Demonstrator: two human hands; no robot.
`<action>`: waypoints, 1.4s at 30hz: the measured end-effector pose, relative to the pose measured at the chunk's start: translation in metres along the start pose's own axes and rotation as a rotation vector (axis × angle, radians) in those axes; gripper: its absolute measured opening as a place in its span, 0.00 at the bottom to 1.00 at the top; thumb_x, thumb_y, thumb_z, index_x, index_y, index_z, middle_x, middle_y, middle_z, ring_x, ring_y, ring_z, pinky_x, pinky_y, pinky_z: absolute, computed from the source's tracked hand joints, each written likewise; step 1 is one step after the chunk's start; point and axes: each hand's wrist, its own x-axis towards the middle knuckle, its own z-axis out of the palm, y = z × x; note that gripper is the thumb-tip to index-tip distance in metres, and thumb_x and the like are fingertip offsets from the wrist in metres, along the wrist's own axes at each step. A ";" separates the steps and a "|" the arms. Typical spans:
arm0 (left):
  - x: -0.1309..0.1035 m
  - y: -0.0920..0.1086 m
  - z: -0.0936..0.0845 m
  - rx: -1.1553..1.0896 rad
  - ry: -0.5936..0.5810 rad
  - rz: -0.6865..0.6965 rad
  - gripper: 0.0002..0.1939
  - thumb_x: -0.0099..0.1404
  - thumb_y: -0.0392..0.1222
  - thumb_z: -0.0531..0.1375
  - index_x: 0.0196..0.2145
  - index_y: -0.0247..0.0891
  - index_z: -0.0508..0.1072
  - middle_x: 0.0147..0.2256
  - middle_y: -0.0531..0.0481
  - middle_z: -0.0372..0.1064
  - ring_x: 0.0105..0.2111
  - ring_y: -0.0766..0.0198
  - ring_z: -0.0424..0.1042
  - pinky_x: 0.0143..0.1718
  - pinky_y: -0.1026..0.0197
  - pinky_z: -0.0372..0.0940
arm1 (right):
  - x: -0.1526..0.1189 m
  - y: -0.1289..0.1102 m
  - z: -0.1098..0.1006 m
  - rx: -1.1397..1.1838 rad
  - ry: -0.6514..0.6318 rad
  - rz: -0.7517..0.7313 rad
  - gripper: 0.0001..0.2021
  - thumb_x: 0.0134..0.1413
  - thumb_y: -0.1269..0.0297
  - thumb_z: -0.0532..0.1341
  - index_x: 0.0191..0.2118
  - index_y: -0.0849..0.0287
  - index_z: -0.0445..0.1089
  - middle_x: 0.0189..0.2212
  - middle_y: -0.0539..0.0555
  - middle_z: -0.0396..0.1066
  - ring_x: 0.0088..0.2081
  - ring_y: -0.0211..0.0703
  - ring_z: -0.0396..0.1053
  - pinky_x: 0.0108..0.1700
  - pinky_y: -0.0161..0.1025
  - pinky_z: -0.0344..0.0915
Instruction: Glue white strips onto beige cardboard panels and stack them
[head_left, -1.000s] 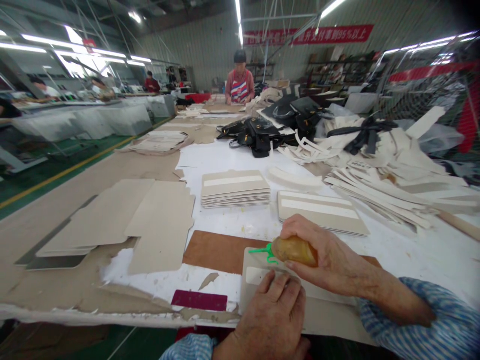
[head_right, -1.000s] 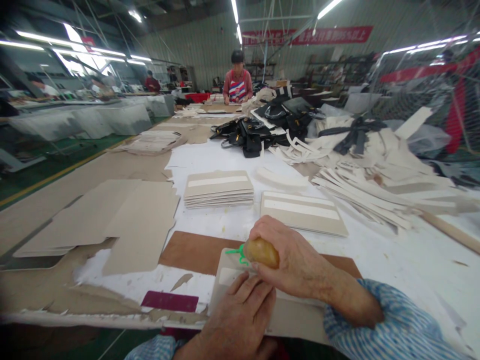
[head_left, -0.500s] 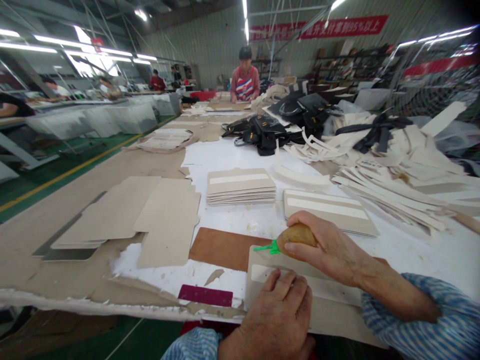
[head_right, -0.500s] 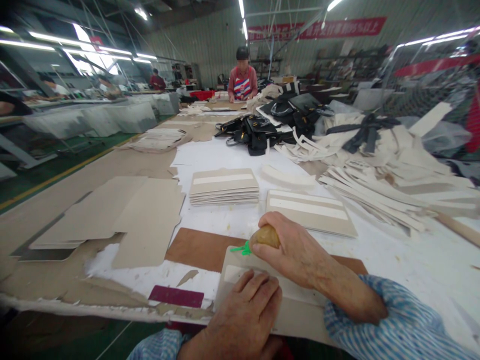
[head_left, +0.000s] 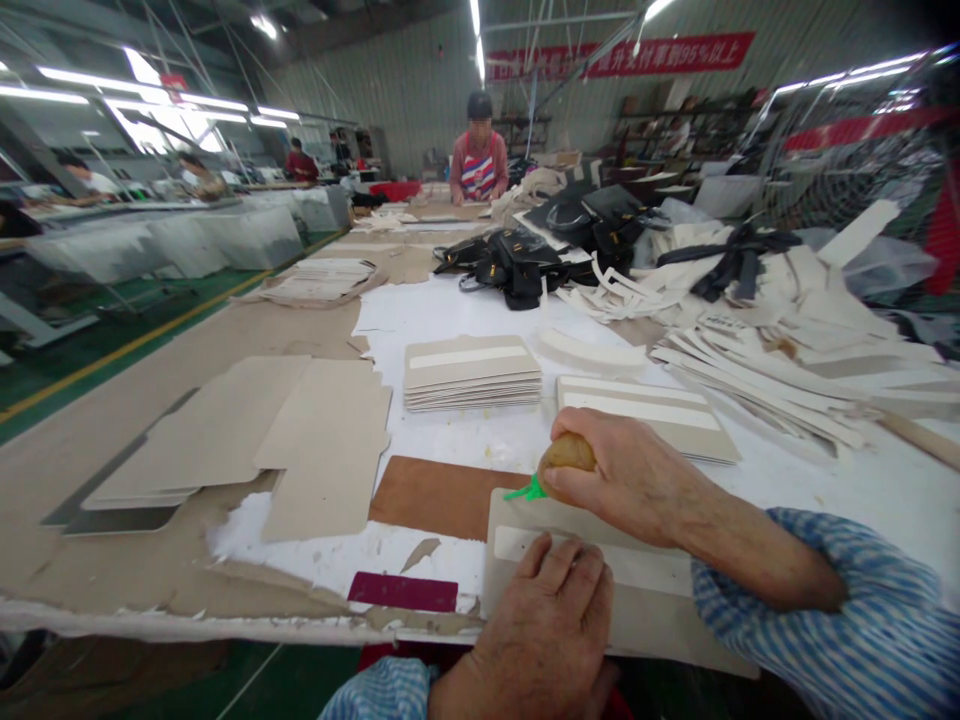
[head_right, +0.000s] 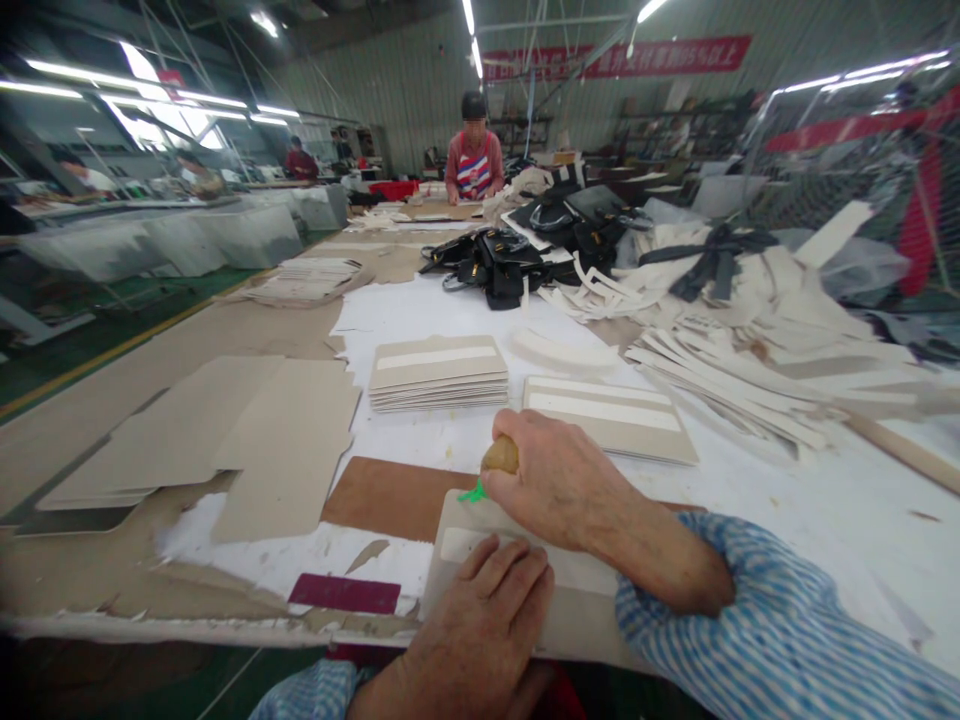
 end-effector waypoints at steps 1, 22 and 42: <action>0.000 0.000 0.000 -0.006 -0.005 0.000 0.33 0.79 0.58 0.48 0.67 0.27 0.60 0.66 0.39 0.64 0.64 0.47 0.62 0.70 0.45 0.53 | 0.000 -0.001 -0.002 -0.006 -0.009 0.008 0.04 0.57 0.65 0.62 0.35 0.56 0.66 0.30 0.53 0.73 0.31 0.44 0.66 0.33 0.39 0.55; -0.001 0.000 -0.007 -0.083 -0.058 -0.042 0.33 0.79 0.57 0.48 0.69 0.28 0.60 0.68 0.38 0.63 0.67 0.45 0.61 0.72 0.42 0.51 | -0.014 0.026 -0.014 0.086 0.036 0.077 0.04 0.51 0.64 0.63 0.30 0.54 0.66 0.22 0.51 0.72 0.25 0.42 0.64 0.29 0.39 0.50; -0.002 -0.002 0.004 -0.034 -0.065 -0.054 0.35 0.70 0.48 0.61 0.70 0.31 0.59 0.69 0.39 0.63 0.68 0.46 0.60 0.72 0.41 0.51 | -0.046 0.081 -0.019 0.159 0.059 0.198 0.05 0.53 0.59 0.62 0.31 0.53 0.68 0.24 0.50 0.73 0.28 0.45 0.67 0.29 0.40 0.55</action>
